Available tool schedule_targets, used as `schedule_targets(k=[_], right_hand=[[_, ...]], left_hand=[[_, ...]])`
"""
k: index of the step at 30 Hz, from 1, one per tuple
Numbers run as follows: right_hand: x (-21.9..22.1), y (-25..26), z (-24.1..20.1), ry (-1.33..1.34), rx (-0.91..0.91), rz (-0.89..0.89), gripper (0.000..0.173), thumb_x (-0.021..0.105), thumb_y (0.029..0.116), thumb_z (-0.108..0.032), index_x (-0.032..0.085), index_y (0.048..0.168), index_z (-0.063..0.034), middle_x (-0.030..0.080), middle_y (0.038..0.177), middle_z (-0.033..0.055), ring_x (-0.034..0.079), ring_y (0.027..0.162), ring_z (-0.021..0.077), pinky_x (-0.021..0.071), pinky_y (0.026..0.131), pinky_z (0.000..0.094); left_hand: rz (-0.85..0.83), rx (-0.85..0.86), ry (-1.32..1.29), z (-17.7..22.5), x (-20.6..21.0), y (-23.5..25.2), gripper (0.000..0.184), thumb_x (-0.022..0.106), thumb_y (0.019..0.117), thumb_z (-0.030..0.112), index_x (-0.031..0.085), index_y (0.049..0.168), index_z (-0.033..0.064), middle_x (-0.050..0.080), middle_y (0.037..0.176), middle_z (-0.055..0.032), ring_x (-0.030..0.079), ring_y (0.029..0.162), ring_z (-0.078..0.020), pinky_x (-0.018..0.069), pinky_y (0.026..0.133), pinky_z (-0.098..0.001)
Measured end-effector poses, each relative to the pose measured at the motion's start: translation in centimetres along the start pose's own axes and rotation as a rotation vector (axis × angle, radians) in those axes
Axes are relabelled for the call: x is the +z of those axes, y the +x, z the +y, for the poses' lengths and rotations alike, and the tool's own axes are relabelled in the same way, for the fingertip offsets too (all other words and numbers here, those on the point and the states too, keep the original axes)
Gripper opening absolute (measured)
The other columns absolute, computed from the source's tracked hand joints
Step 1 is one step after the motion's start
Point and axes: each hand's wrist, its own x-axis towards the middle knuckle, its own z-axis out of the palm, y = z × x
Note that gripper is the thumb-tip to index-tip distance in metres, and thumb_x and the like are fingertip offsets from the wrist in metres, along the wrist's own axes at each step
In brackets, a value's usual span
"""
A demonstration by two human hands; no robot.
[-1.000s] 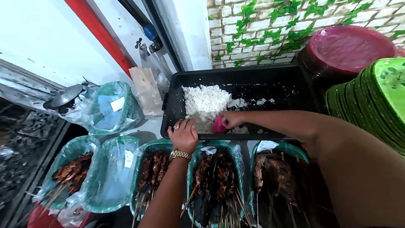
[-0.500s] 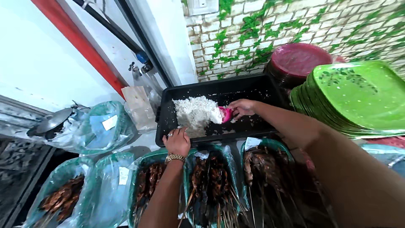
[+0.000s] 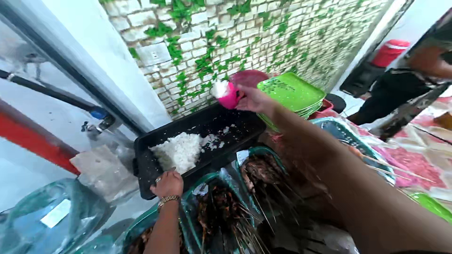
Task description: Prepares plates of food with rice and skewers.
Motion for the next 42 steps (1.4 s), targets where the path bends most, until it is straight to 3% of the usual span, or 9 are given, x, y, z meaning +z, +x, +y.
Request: schedule_targets(k=[4, 6, 9, 13, 24, 29, 32, 40, 42], right_hand=[[-6.9, -4.1, -7.3, -0.321, -0.146, 0.278, 0.043, 0.055, 0.105, -0.038, 0.057, 0.135, -0.0072, 0.066, 0.115, 0.0105, 0.068, 0.093, 0.0196, 0.0587, 0.08, 0.0381], [-10.9, -4.2, -9.3, -0.668, -0.178, 0.392, 0.047, 0.062, 0.1027, -0.037, 0.058, 0.135, -0.0031, 0.064, 0.126, 0.0177, 0.065, 0.11, 0.0273, 0.0547, 0.093, 0.0474], [-15.0, -2.5, -9.6, -1.224, -0.258, 0.455, 0.047, 0.075, 0.0928, -0.039, 0.069, 0.12, -0.0008, 0.064, 0.126, 0.0262, 0.062, 0.117, 0.0431, 0.0478, 0.097, 0.0665], [-17.2, 0.5, -7.0, -1.559, -0.349, 0.359, 0.04, 0.081, 0.0865, -0.036, 0.073, 0.114, -0.0076, 0.033, 0.159, 0.0268, 0.04, 0.142, 0.0477, 0.0457, 0.105, 0.0651], [-19.2, -0.9, -6.6, -1.675, -0.506, 0.212, 0.03, 0.081, 0.0878, -0.028, 0.074, 0.106, -0.0043, 0.025, 0.164, 0.0249, 0.029, 0.15, 0.0456, 0.0467, 0.108, 0.0587], [-20.8, -6.3, -7.6, -1.718, -0.597, 0.044, 0.027, 0.084, 0.0851, -0.027, 0.075, 0.097, -0.0035, 0.035, 0.158, 0.0258, 0.038, 0.144, 0.0467, 0.048, 0.105, 0.0603], [-21.4, -6.5, -7.9, -1.572, -0.642, 0.156, 0.033, 0.082, 0.086, -0.033, 0.072, 0.094, -0.0031, 0.038, 0.156, 0.0265, 0.041, 0.142, 0.0458, 0.0465, 0.106, 0.0612], [-16.9, -6.3, -9.5, -1.204, -0.466, 0.248, 0.037, 0.074, 0.0939, -0.034, 0.072, 0.107, 0.0007, 0.068, 0.112, 0.0225, 0.065, 0.108, 0.0368, 0.0498, 0.094, 0.0621], [-13.8, -7.2, -9.2, -1.159, -0.503, 0.218, 0.041, 0.071, 0.0952, -0.036, 0.069, 0.114, 0.0004, 0.067, 0.12, 0.0201, 0.064, 0.113, 0.0316, 0.0497, 0.099, 0.0556]], left_hand=[[-0.016, -0.018, 0.031, 0.0, 0.0, 0.1, 0.05, 0.025, 0.1117, 0.032, 0.06, 0.144, 0.0181, 0.058, 0.147, -0.0133, 0.049, 0.141, -0.0393, 0.0284, 0.113, -0.0718], [0.0, -0.02, 0.021, 0.0, 0.3, 0.2, 0.049, 0.026, 0.1115, 0.031, 0.061, 0.143, 0.0174, 0.059, 0.146, -0.0148, 0.05, 0.14, -0.0403, 0.028, 0.112, -0.0728], [0.022, -0.031, 0.015, 0.1, 0.5, 0.3, 0.049, 0.026, 0.1114, 0.029, 0.062, 0.141, 0.019, 0.061, 0.145, -0.0147, 0.051, 0.139, -0.0403, 0.0283, 0.112, -0.0723], [0.038, -0.054, 0.02, 0.1, 0.7, 0.4, 0.048, 0.026, 0.1112, 0.027, 0.063, 0.14, 0.0193, 0.062, 0.143, -0.0146, 0.051, 0.139, -0.0406, 0.0283, 0.112, -0.0716], [0.017, -0.09, 0.048, 0.5, 0.7, 0.6, 0.048, 0.025, 0.1115, 0.026, 0.064, 0.14, 0.0195, 0.062, 0.143, -0.0144, 0.051, 0.138, -0.0404, 0.0301, 0.111, -0.0703], [0.006, -0.098, 0.053, 0.4, 0.5, 0.7, 0.049, 0.025, 0.1112, 0.027, 0.064, 0.14, 0.0207, 0.062, 0.143, -0.0132, 0.051, 0.138, -0.0399, 0.0307, 0.111, -0.0702], [-0.009, -0.097, 0.053, 0.5, 0.4, 0.6, 0.049, 0.024, 0.1114, 0.027, 0.063, 0.14, 0.0208, 0.061, 0.144, -0.0133, 0.05, 0.139, -0.0404, 0.0301, 0.111, -0.0702], [-0.039, -0.092, 0.05, 1.6, -1.1, -0.2, 0.051, 0.023, 0.1128, 0.031, 0.06, 0.144, 0.0143, 0.057, 0.148, -0.018, 0.047, 0.142, -0.0425, 0.0275, 0.113, -0.0719], [-0.076, -0.1, 0.066, 1.4, -1.1, -0.9, 0.053, 0.022, 0.1129, 0.032, 0.059, 0.144, 0.0109, 0.056, 0.149, -0.0202, 0.046, 0.142, -0.0435, 0.026, 0.114, -0.0724]])
